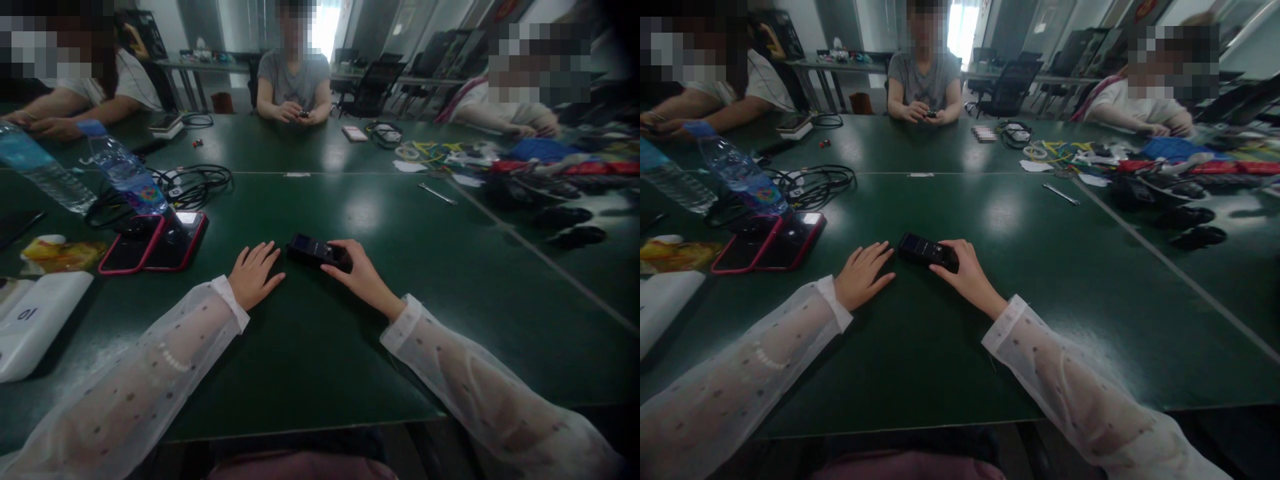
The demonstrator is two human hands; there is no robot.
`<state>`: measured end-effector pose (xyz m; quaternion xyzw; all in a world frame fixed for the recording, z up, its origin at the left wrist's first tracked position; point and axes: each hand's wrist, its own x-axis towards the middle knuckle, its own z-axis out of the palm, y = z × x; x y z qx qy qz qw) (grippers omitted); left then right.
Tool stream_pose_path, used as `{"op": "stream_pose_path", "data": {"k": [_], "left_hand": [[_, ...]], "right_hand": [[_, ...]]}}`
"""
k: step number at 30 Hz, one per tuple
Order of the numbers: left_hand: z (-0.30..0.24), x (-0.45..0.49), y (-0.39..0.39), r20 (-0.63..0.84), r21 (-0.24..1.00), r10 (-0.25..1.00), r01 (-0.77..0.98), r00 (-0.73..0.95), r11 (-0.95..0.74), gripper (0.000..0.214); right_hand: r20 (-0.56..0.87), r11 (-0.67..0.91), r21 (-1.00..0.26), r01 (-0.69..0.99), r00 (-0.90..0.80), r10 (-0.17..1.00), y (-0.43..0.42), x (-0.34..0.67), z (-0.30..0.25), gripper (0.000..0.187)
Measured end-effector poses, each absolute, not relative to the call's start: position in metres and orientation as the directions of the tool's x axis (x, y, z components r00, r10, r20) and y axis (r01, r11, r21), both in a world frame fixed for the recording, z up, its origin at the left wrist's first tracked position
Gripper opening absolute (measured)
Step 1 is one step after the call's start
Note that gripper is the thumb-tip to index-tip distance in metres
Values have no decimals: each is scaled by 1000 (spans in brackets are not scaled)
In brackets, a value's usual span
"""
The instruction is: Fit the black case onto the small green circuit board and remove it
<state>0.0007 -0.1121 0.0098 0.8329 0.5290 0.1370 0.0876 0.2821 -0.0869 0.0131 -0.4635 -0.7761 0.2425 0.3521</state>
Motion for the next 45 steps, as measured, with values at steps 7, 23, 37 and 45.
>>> {"op": "stream_pose_path", "data": {"k": [7, 23, 37, 45], "left_hand": [[9, 1, -112, 140, 275, 905, 862, 402, -426, 58], [8, 0, -111, 132, 179, 900, 883, 415, -434, 59], [11, 1, -112, 118, 127, 901, 893, 418, -432, 59], [9, 1, -111, 135, 136, 901, 893, 412, -428, 62]], "right_hand": [[342, 428, -705, 565, -258, 904, -84, 274, 10, 52], [379, 426, -807, 409, -194, 905, -81, 268, 12, 52], [257, 246, -962, 115, 87, 963, -71, 283, 7, 59], [201, 204, -977, 57, -58, 978, -79, 271, 15, 58]]}}
